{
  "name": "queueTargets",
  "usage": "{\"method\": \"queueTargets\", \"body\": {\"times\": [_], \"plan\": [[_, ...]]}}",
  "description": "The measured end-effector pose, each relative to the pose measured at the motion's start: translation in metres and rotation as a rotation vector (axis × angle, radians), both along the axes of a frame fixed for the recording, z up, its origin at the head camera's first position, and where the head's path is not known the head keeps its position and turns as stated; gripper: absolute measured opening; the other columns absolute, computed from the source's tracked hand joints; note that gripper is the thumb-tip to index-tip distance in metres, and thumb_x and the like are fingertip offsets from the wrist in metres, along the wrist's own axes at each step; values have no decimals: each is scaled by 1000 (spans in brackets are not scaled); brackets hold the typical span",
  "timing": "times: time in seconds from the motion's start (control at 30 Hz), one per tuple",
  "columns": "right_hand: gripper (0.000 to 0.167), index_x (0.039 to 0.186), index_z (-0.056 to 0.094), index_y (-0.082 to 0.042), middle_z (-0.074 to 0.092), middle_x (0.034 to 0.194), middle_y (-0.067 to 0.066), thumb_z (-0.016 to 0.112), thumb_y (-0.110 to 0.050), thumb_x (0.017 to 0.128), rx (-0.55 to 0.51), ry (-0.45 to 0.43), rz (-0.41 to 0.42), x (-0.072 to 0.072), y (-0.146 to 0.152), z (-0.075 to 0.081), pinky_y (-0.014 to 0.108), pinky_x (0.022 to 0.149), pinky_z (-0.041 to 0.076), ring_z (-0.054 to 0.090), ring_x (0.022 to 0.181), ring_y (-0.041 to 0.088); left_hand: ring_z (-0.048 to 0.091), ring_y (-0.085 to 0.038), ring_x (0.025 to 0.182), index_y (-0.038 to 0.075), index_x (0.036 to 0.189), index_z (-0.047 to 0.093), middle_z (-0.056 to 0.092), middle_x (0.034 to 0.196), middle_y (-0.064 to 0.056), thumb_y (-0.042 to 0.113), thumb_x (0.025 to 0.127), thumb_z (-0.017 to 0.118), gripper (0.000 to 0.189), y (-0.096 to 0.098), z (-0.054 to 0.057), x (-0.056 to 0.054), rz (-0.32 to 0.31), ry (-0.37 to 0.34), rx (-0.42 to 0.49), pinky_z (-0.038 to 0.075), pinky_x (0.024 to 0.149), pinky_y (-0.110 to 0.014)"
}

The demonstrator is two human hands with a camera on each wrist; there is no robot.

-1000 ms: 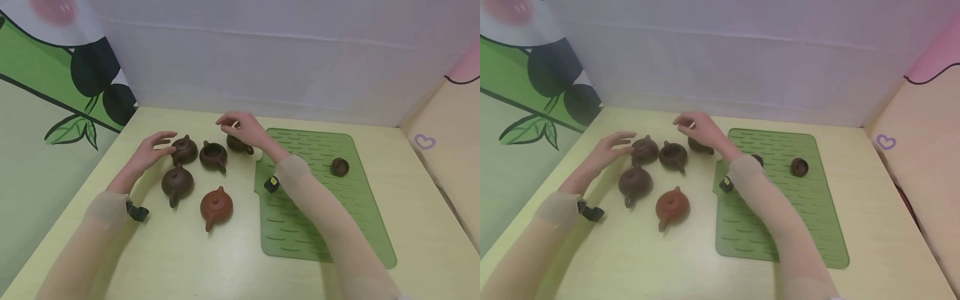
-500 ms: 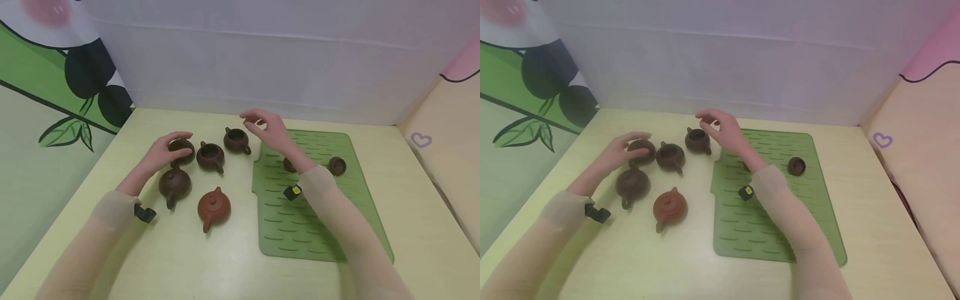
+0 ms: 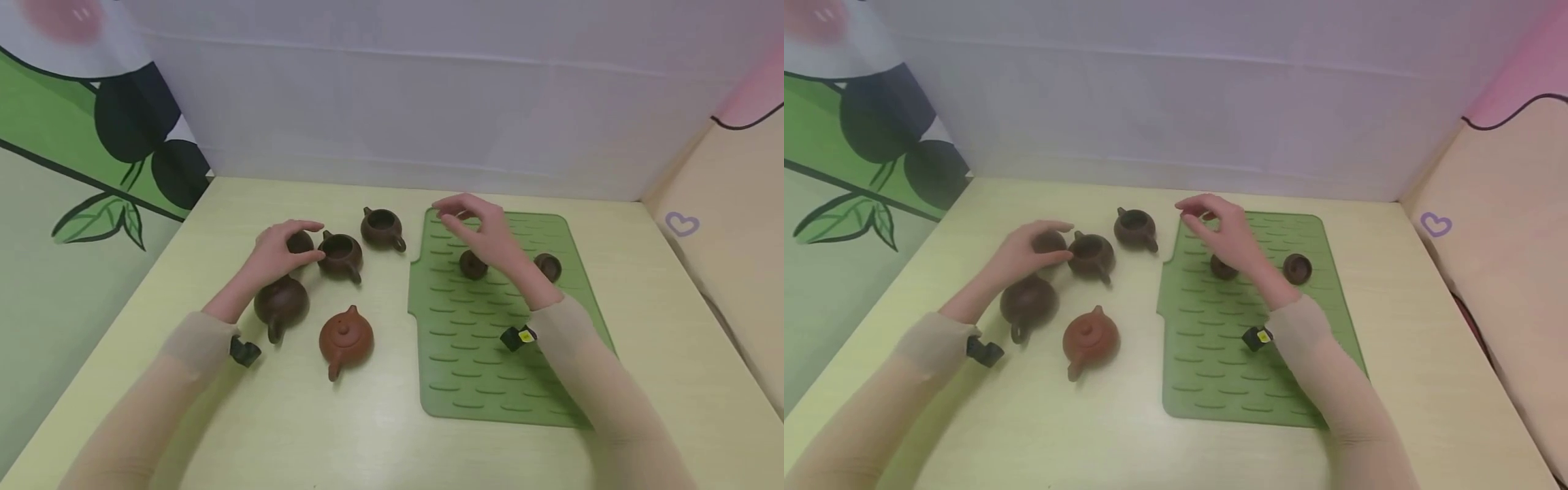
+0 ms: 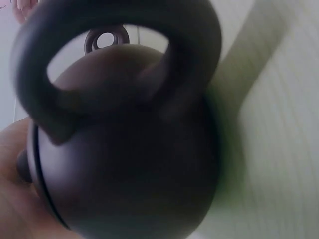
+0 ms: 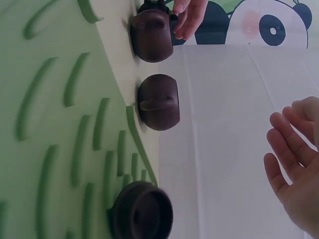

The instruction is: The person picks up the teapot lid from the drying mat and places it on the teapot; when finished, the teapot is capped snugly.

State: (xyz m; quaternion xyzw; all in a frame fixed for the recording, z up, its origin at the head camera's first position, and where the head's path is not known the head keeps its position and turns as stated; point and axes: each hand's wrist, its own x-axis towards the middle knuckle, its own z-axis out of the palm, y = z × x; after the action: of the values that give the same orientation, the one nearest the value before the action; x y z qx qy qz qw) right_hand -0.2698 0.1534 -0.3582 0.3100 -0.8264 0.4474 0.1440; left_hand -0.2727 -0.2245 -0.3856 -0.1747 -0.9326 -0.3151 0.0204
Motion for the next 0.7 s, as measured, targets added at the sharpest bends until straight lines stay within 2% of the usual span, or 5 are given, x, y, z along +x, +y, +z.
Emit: {"method": "queueTargets", "body": {"times": [0.2,0.3,0.43,0.7], "plan": [[26,125,66,-9,72,113,8,57,-12,100,14,-42,-59,17,23,-6,25,91,49,62,99,3,49,-37,134,9,134,61,61,137,-16,28,86,77,53,3,-2,0,-2,6,-5,30,114,-57],[26,124,66,-12,72,113,7,57,-14,101,18,-33,-84,23,33,-9,21,91,48,61,99,-1,52,-36,132,8,130,63,65,132,-15,28,86,78,51,2,-5,-4,-5,32,-14,22,119,-58],[25,124,67,-13,73,112,6,58,-15,100,22,-4,-107,28,42,-13,20,90,48,61,98,-2,55,-37,128,6,124,67,69,125,-15,27,84,79,47,2,-6,-7,-24,52,-23,2,121,-65],[21,117,69,-6,73,111,9,60,-9,98,37,66,-116,30,59,-23,15,88,49,64,96,4,49,-42,134,5,126,65,66,130,-17,26,84,79,49,5,-8,-8,-30,20,-36,-10,117,-69]]}}
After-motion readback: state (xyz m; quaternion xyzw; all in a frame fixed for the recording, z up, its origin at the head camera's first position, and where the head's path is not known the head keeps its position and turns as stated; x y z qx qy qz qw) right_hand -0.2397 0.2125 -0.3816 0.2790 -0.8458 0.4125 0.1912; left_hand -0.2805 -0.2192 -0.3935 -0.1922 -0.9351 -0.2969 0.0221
